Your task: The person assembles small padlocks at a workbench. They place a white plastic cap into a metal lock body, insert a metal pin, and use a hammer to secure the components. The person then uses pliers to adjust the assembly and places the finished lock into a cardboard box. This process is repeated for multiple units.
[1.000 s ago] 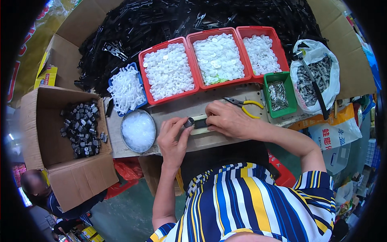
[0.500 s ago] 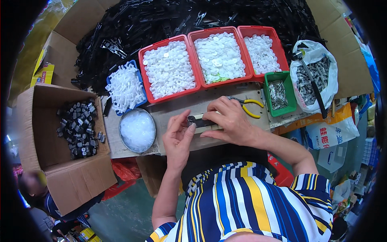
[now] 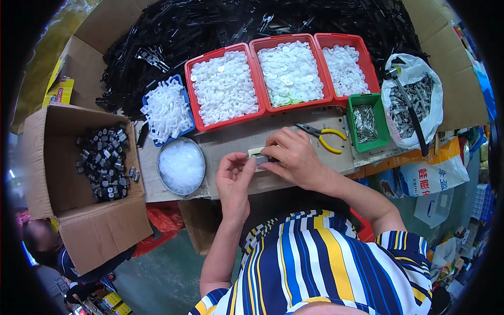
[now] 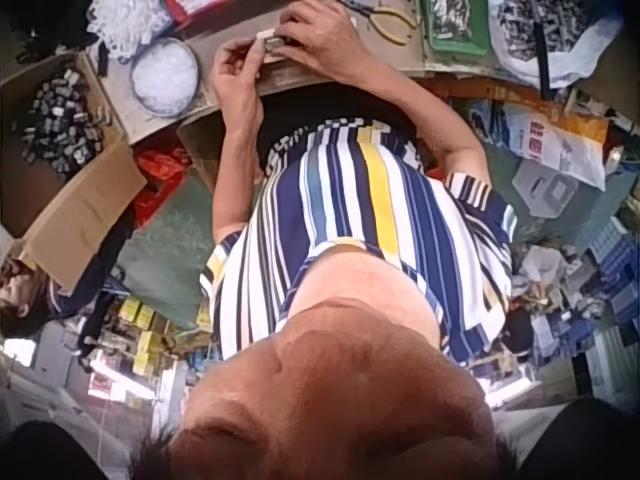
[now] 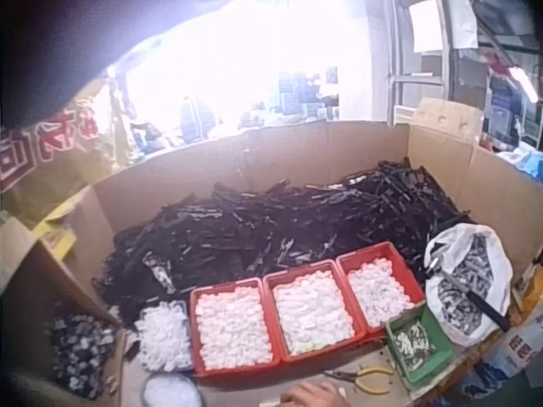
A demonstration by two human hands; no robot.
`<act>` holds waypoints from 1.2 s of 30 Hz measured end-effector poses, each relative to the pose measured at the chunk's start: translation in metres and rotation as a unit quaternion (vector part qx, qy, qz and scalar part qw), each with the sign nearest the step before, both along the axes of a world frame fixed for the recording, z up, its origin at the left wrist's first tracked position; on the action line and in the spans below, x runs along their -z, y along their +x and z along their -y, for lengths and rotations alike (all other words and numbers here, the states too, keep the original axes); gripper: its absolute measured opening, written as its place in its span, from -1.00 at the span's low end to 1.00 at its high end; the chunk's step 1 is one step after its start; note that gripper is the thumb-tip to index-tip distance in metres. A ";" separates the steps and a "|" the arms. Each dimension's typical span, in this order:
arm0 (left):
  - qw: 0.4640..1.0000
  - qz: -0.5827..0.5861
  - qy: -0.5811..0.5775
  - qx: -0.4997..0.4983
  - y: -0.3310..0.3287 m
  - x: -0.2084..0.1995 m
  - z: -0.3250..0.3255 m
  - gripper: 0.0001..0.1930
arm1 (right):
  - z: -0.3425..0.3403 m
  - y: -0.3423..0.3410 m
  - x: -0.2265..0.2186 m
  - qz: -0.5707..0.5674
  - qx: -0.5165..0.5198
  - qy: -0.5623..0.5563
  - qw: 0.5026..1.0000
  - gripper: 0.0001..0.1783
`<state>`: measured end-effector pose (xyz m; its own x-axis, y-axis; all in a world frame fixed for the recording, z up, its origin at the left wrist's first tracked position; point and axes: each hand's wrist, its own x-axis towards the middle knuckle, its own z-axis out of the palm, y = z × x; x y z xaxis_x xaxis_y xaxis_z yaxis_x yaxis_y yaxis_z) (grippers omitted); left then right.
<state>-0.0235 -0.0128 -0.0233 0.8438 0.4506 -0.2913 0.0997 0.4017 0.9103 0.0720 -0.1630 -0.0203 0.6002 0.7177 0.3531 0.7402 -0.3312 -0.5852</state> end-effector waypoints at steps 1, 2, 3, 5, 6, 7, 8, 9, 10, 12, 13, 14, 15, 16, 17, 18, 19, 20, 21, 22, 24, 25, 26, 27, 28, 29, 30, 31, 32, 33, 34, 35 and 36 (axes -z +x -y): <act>1.000 -0.009 0.006 0.006 0.000 0.002 -0.001 -0.80 | 0.000 0.002 0.004 -0.007 -0.004 -0.003 1.000 -0.72; 1.000 -0.017 0.012 0.011 0.000 0.007 -0.003 -0.80 | 0.000 0.004 0.011 -0.014 -0.008 -0.006 1.000 -0.72; 0.999 -0.026 0.017 0.015 0.000 0.012 -0.004 -0.80 | 0.000 0.006 0.015 -0.021 -0.014 -0.010 1.000 -0.73; 0.998 -0.033 0.043 0.026 0.002 0.020 -0.004 -0.81 | -0.003 0.008 0.014 -0.036 -0.024 -0.017 0.999 -0.72; 0.997 -0.035 0.054 0.033 0.003 0.022 -0.004 -0.81 | -0.004 0.009 0.013 -0.043 -0.028 -0.022 0.998 -0.72; 0.997 -0.042 0.060 0.038 0.004 0.022 -0.005 -0.82 | -0.004 0.010 0.014 -0.038 -0.034 -0.025 0.998 -0.72; 0.996 -0.048 0.066 0.043 0.004 0.022 -0.007 -0.82 | -0.005 0.011 0.014 -0.034 -0.039 -0.029 0.998 -0.72; 0.995 -0.054 0.070 0.049 0.004 0.022 -0.007 -0.82 | -0.006 0.011 0.014 -0.029 -0.043 -0.034 0.998 -0.72; 0.995 -0.053 0.075 0.049 0.005 0.021 -0.007 -0.82 | -0.006 0.012 0.014 -0.007 -0.047 -0.043 0.998 -0.72; 0.994 -0.050 0.085 0.048 0.006 0.021 -0.007 -0.83 | -0.008 0.013 0.011 0.036 -0.056 -0.060 0.996 -0.71; 0.994 -0.048 0.087 0.050 0.006 0.021 -0.007 -0.84 | -0.008 0.014 0.010 0.044 -0.058 -0.071 0.995 -0.71; 0.993 -0.047 0.090 0.052 0.007 0.023 -0.007 -0.84 | -0.008 0.014 0.010 0.052 -0.060 -0.081 0.994 -0.70; 0.993 -0.045 0.091 0.054 0.007 0.024 -0.006 -0.85 | -0.008 0.014 0.008 0.060 -0.062 -0.092 0.992 -0.69; 0.992 -0.040 0.106 0.054 0.008 0.026 -0.006 -0.86 | -0.008 0.014 0.008 0.067 -0.061 -0.094 0.991 -0.68; 0.991 -0.034 0.121 0.055 0.009 0.029 -0.004 -0.87 | -0.007 0.013 0.010 0.074 -0.060 -0.096 0.991 -0.67; 0.989 -0.029 0.136 0.053 0.009 0.033 -0.003 -0.88 | -0.006 0.012 0.011 0.080 -0.060 -0.098 0.990 -0.67; 0.985 -0.021 0.164 0.051 0.008 0.036 -0.002 -0.89 | -0.003 0.012 0.010 0.082 -0.058 -0.096 0.990 -0.66; 0.980 -0.014 0.192 0.049 0.008 0.038 -0.001 -0.89 | 0.001 0.013 0.008 0.084 -0.056 -0.094 0.990 -0.65; 0.974 -0.005 0.220 0.047 0.008 0.040 0.000 -0.90 | 0.007 0.014 0.006 0.086 -0.053 -0.092 0.991 -0.65; 0.965 -0.007 0.256 0.049 0.007 0.039 0.000 -0.89 | 0.014 0.015 0.002 0.078 -0.034 -0.080 0.993 -0.65; 0.943 -0.011 0.327 0.056 0.006 0.035 0.001 -0.88 | 0.038 0.018 -0.014 0.062 0.005 -0.056 0.996 -0.65; 0.943 -0.015 0.328 0.058 0.005 0.035 -0.001 -0.88 | 0.052 0.022 -0.018 0.080 0.045 -0.046 0.995 -0.67; 0.942 -0.019 0.329 0.060 0.003 0.034 -0.001 -0.87 | 0.068 0.026 -0.020 0.098 0.086 -0.034 0.991 -0.69; 0.942 -0.021 0.329 0.064 0.003 0.034 -0.002 -0.87 | 0.085 0.029 -0.021 0.099 0.135 -0.035 0.985 -0.73; 0.940 -0.020 0.332 0.075 0.004 0.030 -0.003 -0.87 | 0.104 0.032 -0.022 0.100 0.186 -0.038 0.977 -0.76; 0.937 -0.021 0.337 0.085 0.005 0.025 -0.007 -0.87 | 0.124 0.036 -0.019 0.064 0.233 -0.048 0.969 -0.78; 0.934 -0.022 0.343 0.095 0.004 0.019 -0.012 -0.87 | 0.141 0.039 -0.014 0.026 0.279 -0.057 0.958 -0.80; 0.921 0.004 0.380 0.079 0.008 0.014 -0.017 -0.88 | 0.152 0.041 -0.011 0.036 0.297 -0.089 0.950 -0.82; 0.906 0.030 0.417 0.063 0.018 0.008 -0.023 -0.88 | 0.160 0.042 -0.008 0.045 0.314 -0.120 0.941 -0.83; 0.889 0.054 0.453 0.048 0.028 0.001 -0.029 -0.88 | 0.167 0.042 -0.005 0.053 0.330 -0.152 0.930 -0.83; 0.877 0.060 0.475 0.040 0.040 -0.007 -0.035 -0.89 | 0.171 0.043 0.000 0.038 0.330 -0.170 0.928 -0.85; 0.865 0.066 0.496 0.033 0.054 -0.013 -0.042 -0.90 | 0.172 0.043 0.001 0.003 0.323 -0.166 0.932 -0.85; 0.841 0.064 0.537 0.018 0.068 -0.018 -0.049 -0.90 | 0.170 0.045 0.000 -0.032 0.315 -0.161 0.935 -0.86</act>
<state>0.0448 0.0363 -0.0050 0.8564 0.3690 0.3611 -0.0318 -0.6603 0.7503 0.1165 -0.3328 -0.0198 0.9521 0.2774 0.1287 0.3058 -0.8560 -0.4169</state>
